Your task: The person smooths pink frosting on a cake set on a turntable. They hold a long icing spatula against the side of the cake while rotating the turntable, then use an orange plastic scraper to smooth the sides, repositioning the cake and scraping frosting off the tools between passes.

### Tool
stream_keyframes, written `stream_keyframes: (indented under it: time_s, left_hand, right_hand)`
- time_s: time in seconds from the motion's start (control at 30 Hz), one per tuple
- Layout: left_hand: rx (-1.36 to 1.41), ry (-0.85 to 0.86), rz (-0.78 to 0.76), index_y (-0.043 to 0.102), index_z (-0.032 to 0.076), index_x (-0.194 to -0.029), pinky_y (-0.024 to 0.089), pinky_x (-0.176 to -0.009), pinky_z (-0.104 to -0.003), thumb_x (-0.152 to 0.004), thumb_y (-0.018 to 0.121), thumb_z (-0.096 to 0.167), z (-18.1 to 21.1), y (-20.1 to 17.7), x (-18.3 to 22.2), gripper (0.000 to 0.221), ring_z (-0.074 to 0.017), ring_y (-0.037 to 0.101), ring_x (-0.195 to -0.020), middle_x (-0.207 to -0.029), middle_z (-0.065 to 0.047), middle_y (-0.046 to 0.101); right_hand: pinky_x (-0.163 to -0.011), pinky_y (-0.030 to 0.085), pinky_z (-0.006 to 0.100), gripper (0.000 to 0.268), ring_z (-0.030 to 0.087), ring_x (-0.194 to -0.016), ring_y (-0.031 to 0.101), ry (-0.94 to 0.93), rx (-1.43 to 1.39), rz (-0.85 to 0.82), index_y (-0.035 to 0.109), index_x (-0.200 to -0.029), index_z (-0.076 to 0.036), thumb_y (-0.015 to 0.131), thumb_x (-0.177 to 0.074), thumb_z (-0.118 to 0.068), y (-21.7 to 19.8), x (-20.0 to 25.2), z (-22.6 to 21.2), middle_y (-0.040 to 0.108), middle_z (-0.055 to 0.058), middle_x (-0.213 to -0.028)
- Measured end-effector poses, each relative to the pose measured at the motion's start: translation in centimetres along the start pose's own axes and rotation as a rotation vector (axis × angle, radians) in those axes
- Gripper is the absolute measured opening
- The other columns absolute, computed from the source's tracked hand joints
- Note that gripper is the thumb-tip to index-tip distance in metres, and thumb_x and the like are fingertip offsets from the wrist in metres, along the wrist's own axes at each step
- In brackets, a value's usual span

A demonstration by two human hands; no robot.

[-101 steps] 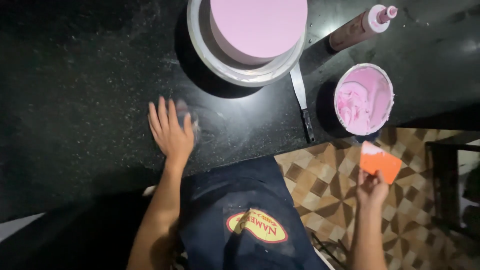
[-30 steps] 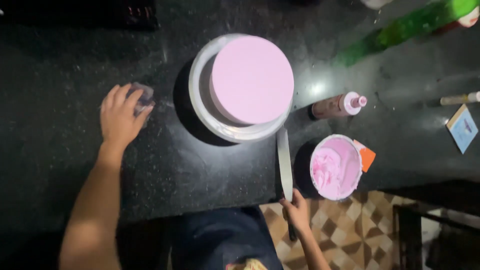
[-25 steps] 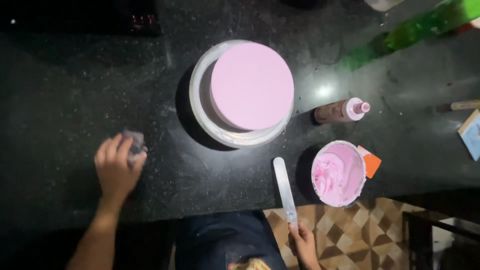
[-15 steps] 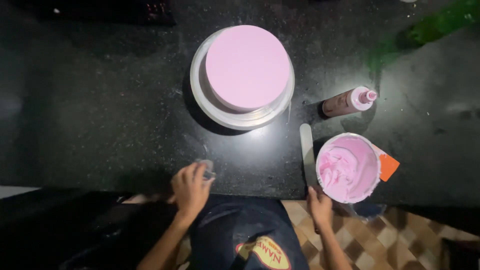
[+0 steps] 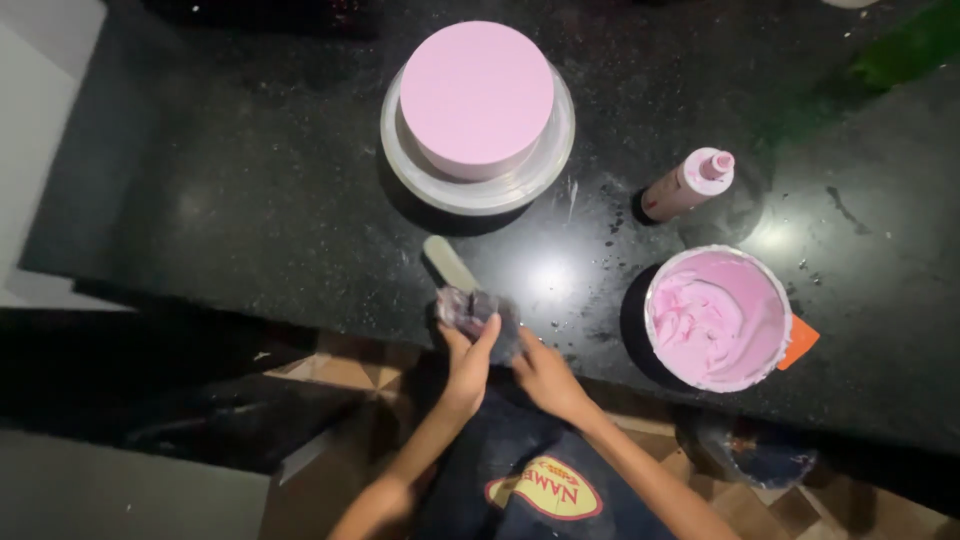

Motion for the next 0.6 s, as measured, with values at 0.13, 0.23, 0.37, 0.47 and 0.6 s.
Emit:
stream_keyframes:
  time_s: [0.13,0.23,0.37,0.47,0.6]
  left_hand:
    - [-0.157,0.252,0.232,0.042,0.012,-0.145,0.051,-0.094,-0.035,-0.088,0.072,-0.001,2.1,-0.4,-0.9,0.066,-0.0196,0.057,-0.112,-0.126,-0.008,0.058]
    - [-0.003,0.159,0.393,0.049,0.007,-0.140,0.057,-0.087,-0.038,-0.080,0.074,-0.008,1.6,-5.3,-3.6,0.067,-0.0250,0.066,-0.105,-0.120,-0.011,0.063]
    - [-0.083,0.357,0.640,0.049,0.011,-0.142,0.060,-0.082,-0.041,-0.072,0.079,-0.004,9.4,-9.2,-5.1,0.077,-0.0232,0.067,-0.103,-0.124,-0.007,0.064]
    - [-0.372,0.512,0.559,0.047,0.010,-0.144,0.055,-0.094,-0.046,-0.079,0.082,0.006,14.9,-13.2,-7.2,0.074,-0.0270,0.064,-0.112,-0.131,-0.010,0.062]
    - [-1.826,0.848,0.476,0.049,-0.006,-0.141,0.034,-0.102,-0.073,-0.082,0.090,0.034,18.7,-11.6,-9.5,0.083,-0.0623,0.041,-0.131,-0.142,-0.038,0.048]
  right_hand:
    - [-0.078,0.054,0.048,0.045,0.041,-0.095,0.067,-0.355,0.105,-0.018,0.048,-0.142,-0.004,0.064,-0.102,-0.018,0.3,-0.3,-4.1,0.069,0.028,-0.106]
    - [-0.072,0.051,0.055,0.049,0.047,-0.078,0.063,0.537,0.016,-0.411,0.045,-0.147,-0.018,0.053,-0.100,-0.023,-3.0,2.6,-9.7,0.066,0.027,-0.091]
    - [-0.084,0.054,0.042,0.043,0.034,-0.091,0.069,0.176,0.123,-0.374,0.054,-0.139,-0.013,0.060,-0.099,-0.027,-7.6,7.4,-4.8,0.072,0.022,-0.097]
    - [-0.089,0.056,0.037,0.041,0.027,-0.097,0.075,0.231,0.099,-0.289,0.061,-0.135,-0.013,0.063,-0.096,-0.026,-12.3,12.5,-0.9,0.076,0.017,-0.106]
    - [-0.108,0.041,0.031,0.047,0.016,-0.125,0.064,0.336,0.078,-0.194,0.062,-0.135,-0.010,0.074,-0.091,-0.021,-11.2,20.1,22.0,0.070,0.008,-0.125]
Point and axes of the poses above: each hand's wrist, its own x-axis away from the middle knuckle, its own y-axis out of the palm, z = x × y, the point moved 4 cm from there along -x, towards the middle knuckle
